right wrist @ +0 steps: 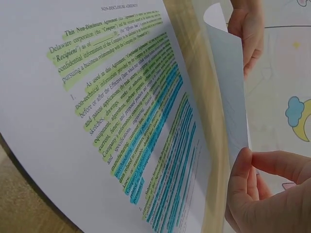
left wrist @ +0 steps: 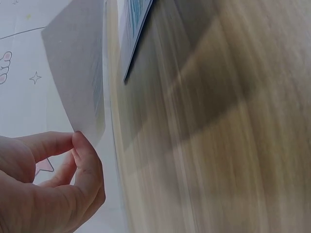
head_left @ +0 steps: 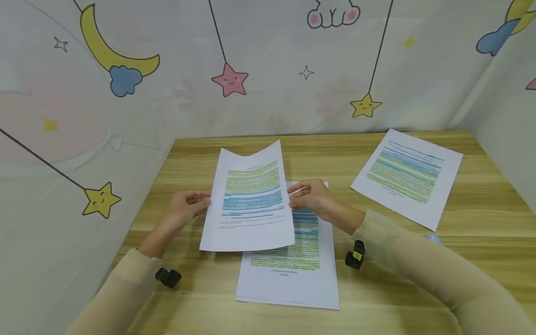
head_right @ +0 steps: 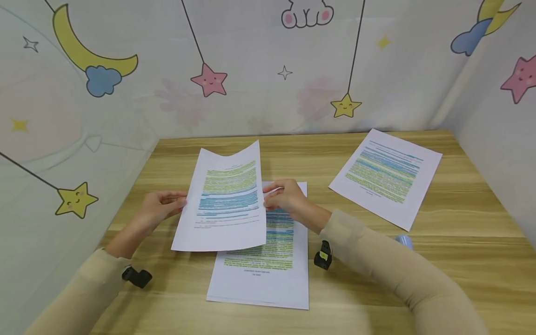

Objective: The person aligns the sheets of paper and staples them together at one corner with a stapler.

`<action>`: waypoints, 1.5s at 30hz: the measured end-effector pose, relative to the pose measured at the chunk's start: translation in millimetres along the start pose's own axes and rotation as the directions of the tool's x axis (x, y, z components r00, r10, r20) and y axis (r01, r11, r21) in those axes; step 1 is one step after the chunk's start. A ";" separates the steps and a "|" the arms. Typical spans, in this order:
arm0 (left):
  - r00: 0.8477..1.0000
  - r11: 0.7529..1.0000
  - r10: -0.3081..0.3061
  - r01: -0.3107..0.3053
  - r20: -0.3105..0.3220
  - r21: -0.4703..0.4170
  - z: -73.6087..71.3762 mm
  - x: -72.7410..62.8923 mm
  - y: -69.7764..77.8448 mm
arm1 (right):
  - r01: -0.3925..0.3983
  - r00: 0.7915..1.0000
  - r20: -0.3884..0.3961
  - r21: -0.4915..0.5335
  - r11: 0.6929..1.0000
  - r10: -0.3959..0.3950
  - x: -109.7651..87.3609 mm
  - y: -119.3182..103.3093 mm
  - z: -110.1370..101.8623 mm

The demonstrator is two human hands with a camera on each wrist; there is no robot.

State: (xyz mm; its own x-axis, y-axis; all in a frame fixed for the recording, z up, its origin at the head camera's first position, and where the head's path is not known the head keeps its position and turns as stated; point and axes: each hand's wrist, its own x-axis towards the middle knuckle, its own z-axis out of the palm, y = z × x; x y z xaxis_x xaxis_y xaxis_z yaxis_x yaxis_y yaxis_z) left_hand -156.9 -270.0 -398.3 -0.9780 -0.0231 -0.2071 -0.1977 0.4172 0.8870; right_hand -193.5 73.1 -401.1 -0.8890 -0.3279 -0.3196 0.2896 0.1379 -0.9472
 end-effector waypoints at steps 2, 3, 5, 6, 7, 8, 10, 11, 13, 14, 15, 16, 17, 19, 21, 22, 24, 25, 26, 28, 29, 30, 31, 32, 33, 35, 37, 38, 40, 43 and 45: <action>1.000 1.000 0.000 0.000 0.000 0.001 1.9 -1.3 1.4 | -0.003 1.000 -0.001 0.000 1.000 0.003 -2.7 0.7 -2.5; 1.000 1.000 0.001 -0.001 0.003 0.000 3.1 -2.1 2.1 | -0.004 1.000 -0.001 -0.002 1.000 0.004 -4.3 0.9 -3.6; 1.000 1.000 0.004 -0.004 0.013 -0.007 6.1 -4.0 4.1 | -0.006 1.000 0.000 0.004 1.000 0.006 -8.1 2.0 -6.6; 1.000 1.000 0.006 -0.006 0.020 -0.009 7.8 -5.4 5.5 | -0.005 1.000 0.001 0.006 1.000 0.005 -10.5 2.4 -8.2; 1.000 1.000 0.008 -0.008 0.027 -0.015 9.4 -6.7 6.5 | -0.003 1.000 0.005 0.005 1.000 0.003 -13.0 3.0 -9.8; 0.999 1.000 0.009 -0.009 0.034 -0.019 11.0 -8.2 7.6 | -0.002 1.000 0.009 0.006 1.000 0.002 -15.3 3.7 -11.4; 0.999 1.000 0.014 -0.013 0.042 -0.021 14.2 -11.7 9.9 | 0.000 1.000 0.019 0.007 1.000 0.000 -21.0 4.8 -14.6; 0.999 1.000 0.017 -0.015 0.045 -0.025 15.8 -13.3 10.8 | 0.001 1.000 0.022 0.004 1.000 -0.001 -23.7 5.5 -16.1; 0.998 0.999 0.029 -0.027 0.050 -0.027 18.7 -16.0 11.9 | 0.002 1.000 0.029 0.002 1.000 -0.002 -28.4 7.4 -18.9; 0.998 0.999 0.034 -0.033 0.049 -0.026 20.1 -17.2 12.7 | 0.003 0.999 0.033 0.004 1.000 -0.004 -30.6 8.3 -20.1; 0.998 0.999 0.040 -0.039 0.047 -0.029 21.4 -18.2 13.1 | 0.008 0.999 0.038 0.004 1.000 -0.008 -32.6 9.3 -21.4; 0.998 0.999 0.046 -0.044 0.046 -0.032 22.8 -19.2 13.4 | 0.012 0.999 0.043 0.007 1.000 -0.012 -34.5 10.3 -22.4; 0.998 0.998 0.049 -0.048 0.045 -0.033 24.1 -19.8 13.5 | 0.016 0.999 0.047 0.008 1.000 -0.016 -36.3 11.3 -23.4; 0.998 0.998 0.053 -0.052 0.039 -0.035 27.1 -21.3 13.9 | 0.020 0.998 0.051 0.007 1.000 -0.021 -40.6 12.2 -25.0; 0.998 0.998 0.048 -0.047 0.033 -0.042 30.2 -22.8 14.0 | 0.021 0.998 0.052 0.005 1.000 -0.021 -44.7 13.0 -26.2; 0.998 0.998 0.047 -0.045 0.031 -0.045 31.8 -23.7 14.1 | 0.019 0.999 0.049 0.005 1.000 -0.020 -46.7 13.3 -26.8; 0.999 0.998 0.039 -0.038 0.028 -0.053 34.9 -25.5 14.4 | 0.017 0.999 0.044 0.009 1.000 -0.017 -50.5 13.9 -28.0; 0.999 0.998 0.037 -0.035 0.029 -0.059 36.3 -26.4 14.6 | 0.017 0.999 0.041 0.011 1.000 -0.018 -52.3 14.3 -28.7; 0.999 0.997 0.042 -0.040 0.032 -0.062 37.3 -27.1 14.7 | 0.021 0.999 0.039 0.012 1.000 -0.022 -53.9 14.7 -29.3; 0.998 0.996 0.046 -0.043 0.036 -0.073 39.4 -28.5 15.3 | 0.031 0.999 0.035 0.007 1.000 -0.031 -57.2 15.3 -31.0; 0.998 0.996 0.050 -0.047 0.037 -0.079 40.3 -29.1 15.7 | 0.035 0.999 0.034 0.006 0.999 -0.035 -58.8 15.9 -32.1; 0.998 0.995 0.056 -0.052 0.039 -0.085 41.0 -29.8 16.0 | 0.039 0.999 0.032 0.001 0.999 -0.039 -60.5 16.3 -33.1; 0.997 0.994 0.060 -0.057 0.039 -0.091 41.5 -30.5 16.1 | 0.043 0.999 0.033 -0.004 0.999 -0.043 -62.2 16.9 -34.2; 0.997 0.993 0.064 -0.060 0.040 -0.098 42.1 -31.4 16.3 | 0.044 0.999 0.034 -0.011 0.999 -0.043 -63.8 17.4 -35.2; 0.997 0.992 0.062 -0.057 0.039 -0.110 42.8 -32.4 16.7 | 0.044 0.998 0.035 -0.018 0.999 -0.043 -65.6 18.0 -36.3; 0.997 0.991 0.063 -0.057 0.045 -0.124 44.1 -35.3 17.4 | 0.040 0.999 0.036 -0.031 0.999 -0.039 -69.0 19.8 -38.1; 0.997 0.990 0.056 -0.048 0.057 -0.131 45.6 -38.4 17.6 | 0.030 0.999 0.032 -0.047 0.998 -0.029 -73.0 21.7 -39.1; 0.996 0.990 0.055 -0.046 0.066 -0.132 46.6 -40.2 17.8 | 0.025 0.999 0.029 -0.052 0.998 -0.023 -75.1 22.9 -39.4; 0.996 0.991 0.055 -0.046 0.076 -0.125 48.7 -43.0 17.5 | 0.021 0.999 0.024 -0.055 0.998 -0.020 -79.2 25.7 -39.7; 0.995 0.992 0.067 -0.058 0.080 -0.116 51.9 -46.1 15.6 | 0.027 0.999 0.025 -0.044 0.999 -0.026 -84.5 30.7 -39.7; 0.994 0.991 0.079 -0.070 0.076 -0.112 53.9 -47.7 13.9 | 0.037 0.999 0.032 -0.035 0.999 -0.036 -87.3 34.4 -39.4</action>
State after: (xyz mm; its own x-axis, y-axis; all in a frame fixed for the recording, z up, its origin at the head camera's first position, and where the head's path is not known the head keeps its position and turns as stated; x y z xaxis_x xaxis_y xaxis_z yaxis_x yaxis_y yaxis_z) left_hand -109.4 -214.1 -398.3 -0.9827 0.0795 -0.1671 -0.1344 0.3138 0.9399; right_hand -119.9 143.3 -404.7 -0.8870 -0.3623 -0.2864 0.2444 0.1580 -0.9567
